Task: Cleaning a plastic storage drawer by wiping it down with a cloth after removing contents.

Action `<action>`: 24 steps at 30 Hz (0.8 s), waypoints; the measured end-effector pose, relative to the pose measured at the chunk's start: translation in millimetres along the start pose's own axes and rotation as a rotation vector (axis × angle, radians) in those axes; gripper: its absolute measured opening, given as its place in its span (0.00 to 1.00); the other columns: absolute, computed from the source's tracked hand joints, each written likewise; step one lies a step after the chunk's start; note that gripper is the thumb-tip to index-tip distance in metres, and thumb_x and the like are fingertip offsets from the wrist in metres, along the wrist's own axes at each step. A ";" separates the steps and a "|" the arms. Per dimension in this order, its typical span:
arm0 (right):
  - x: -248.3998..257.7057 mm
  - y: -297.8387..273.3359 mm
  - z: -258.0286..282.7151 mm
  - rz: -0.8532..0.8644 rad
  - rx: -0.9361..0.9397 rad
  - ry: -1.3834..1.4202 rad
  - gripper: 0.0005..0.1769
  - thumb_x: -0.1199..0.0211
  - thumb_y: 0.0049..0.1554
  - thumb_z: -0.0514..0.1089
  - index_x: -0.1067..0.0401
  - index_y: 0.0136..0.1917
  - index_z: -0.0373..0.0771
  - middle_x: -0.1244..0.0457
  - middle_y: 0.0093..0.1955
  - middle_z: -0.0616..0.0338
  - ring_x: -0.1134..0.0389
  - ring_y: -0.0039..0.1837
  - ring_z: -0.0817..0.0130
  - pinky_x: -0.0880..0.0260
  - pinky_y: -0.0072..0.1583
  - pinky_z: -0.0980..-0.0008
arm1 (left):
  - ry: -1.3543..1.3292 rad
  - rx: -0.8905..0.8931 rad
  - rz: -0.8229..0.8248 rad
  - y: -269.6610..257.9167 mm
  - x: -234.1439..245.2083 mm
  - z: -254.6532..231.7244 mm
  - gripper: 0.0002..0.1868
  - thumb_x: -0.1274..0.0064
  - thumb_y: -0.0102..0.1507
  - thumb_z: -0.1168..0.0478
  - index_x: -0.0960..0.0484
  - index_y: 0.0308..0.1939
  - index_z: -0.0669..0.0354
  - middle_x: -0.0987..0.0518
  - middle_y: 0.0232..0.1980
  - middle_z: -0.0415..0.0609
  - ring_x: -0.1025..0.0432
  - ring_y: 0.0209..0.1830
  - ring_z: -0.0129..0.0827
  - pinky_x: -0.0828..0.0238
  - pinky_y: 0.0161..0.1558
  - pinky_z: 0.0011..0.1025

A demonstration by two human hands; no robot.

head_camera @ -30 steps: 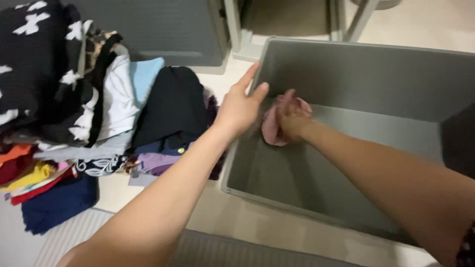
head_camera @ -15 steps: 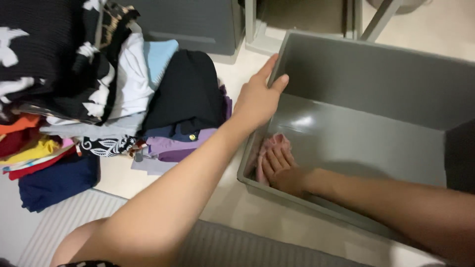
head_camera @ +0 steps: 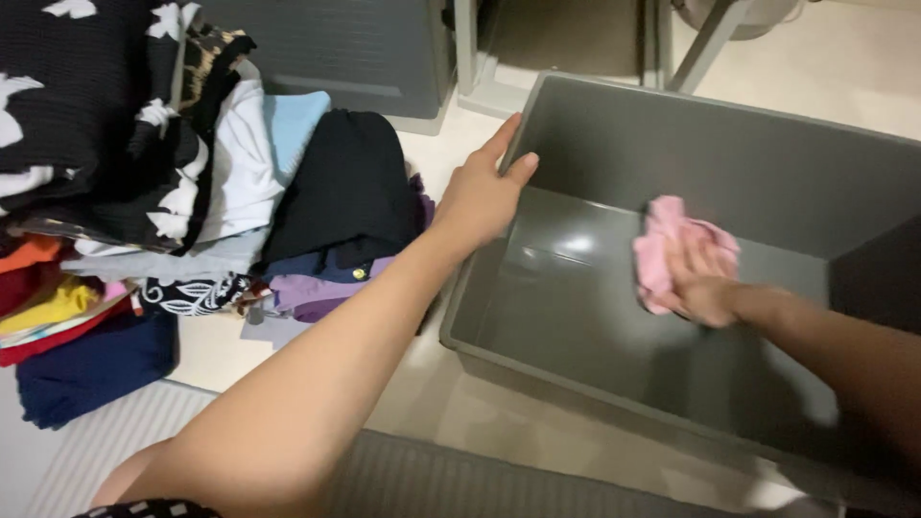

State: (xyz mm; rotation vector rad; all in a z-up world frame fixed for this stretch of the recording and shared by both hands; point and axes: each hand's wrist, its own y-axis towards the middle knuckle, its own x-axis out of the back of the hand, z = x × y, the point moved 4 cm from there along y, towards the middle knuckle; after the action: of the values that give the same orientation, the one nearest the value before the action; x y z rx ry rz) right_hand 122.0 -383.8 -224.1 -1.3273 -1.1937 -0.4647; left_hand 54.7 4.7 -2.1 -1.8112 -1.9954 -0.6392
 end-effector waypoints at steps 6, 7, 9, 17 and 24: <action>-20.9 -97.0 -13.1 0.150 0.112 -0.607 0.68 0.52 0.60 0.82 0.73 0.83 0.26 0.75 0.83 0.21 0.72 0.83 0.29 0.65 0.78 0.37 | 0.010 0.107 0.050 -12.8 4.1 -10.8 0.35 0.53 0.66 0.43 0.42 0.77 0.27 0.18 0.60 0.59 0.26 0.63 0.51 0.33 0.64 0.42; -19.0 -114.2 -16.0 0.147 0.103 -0.611 0.68 0.52 0.60 0.82 0.73 0.83 0.26 0.75 0.83 0.21 0.72 0.83 0.29 0.65 0.78 0.37 | 0.005 0.099 0.047 -8.7 1.6 -9.4 0.35 0.53 0.66 0.43 0.42 0.77 0.27 0.18 0.60 0.59 0.26 0.63 0.51 0.33 0.64 0.42; 6.0 -142.0 19.8 0.163 0.106 -0.443 0.64 0.49 0.61 0.76 0.77 0.83 0.30 0.79 0.83 0.24 0.76 0.83 0.30 0.67 0.78 0.38 | 0.016 0.077 0.015 -3.5 -1.4 -2.9 0.34 0.52 0.66 0.43 0.42 0.77 0.27 0.23 0.65 0.57 0.30 0.67 0.52 0.35 0.64 0.44; 50.7 -94.2 136.0 0.107 0.135 0.107 0.60 0.42 0.62 0.60 0.87 0.83 0.44 0.89 0.83 0.33 0.86 0.84 0.33 0.75 0.79 0.40 | -0.015 0.042 -0.019 -0.3 -0.2 0.6 0.35 0.50 0.65 0.45 0.39 0.76 0.30 0.21 0.63 0.60 0.28 0.65 0.54 0.34 0.65 0.42; 89.3 30.5 150.6 0.004 0.112 0.245 0.74 0.37 0.55 0.73 0.90 0.82 0.42 0.87 0.83 0.32 0.88 0.82 0.28 0.74 0.79 0.39 | -0.091 -0.117 -0.076 7.0 -10.6 17.1 0.35 0.47 0.66 0.48 0.38 0.77 0.37 0.22 0.62 0.65 0.27 0.63 0.57 0.30 0.61 0.42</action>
State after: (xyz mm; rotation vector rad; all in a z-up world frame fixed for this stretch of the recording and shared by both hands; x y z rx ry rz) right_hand 123.0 -209.1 -191.2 -1.1410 -0.9996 -0.5336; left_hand 63.2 6.0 -21.6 -1.8695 -2.1362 -0.7227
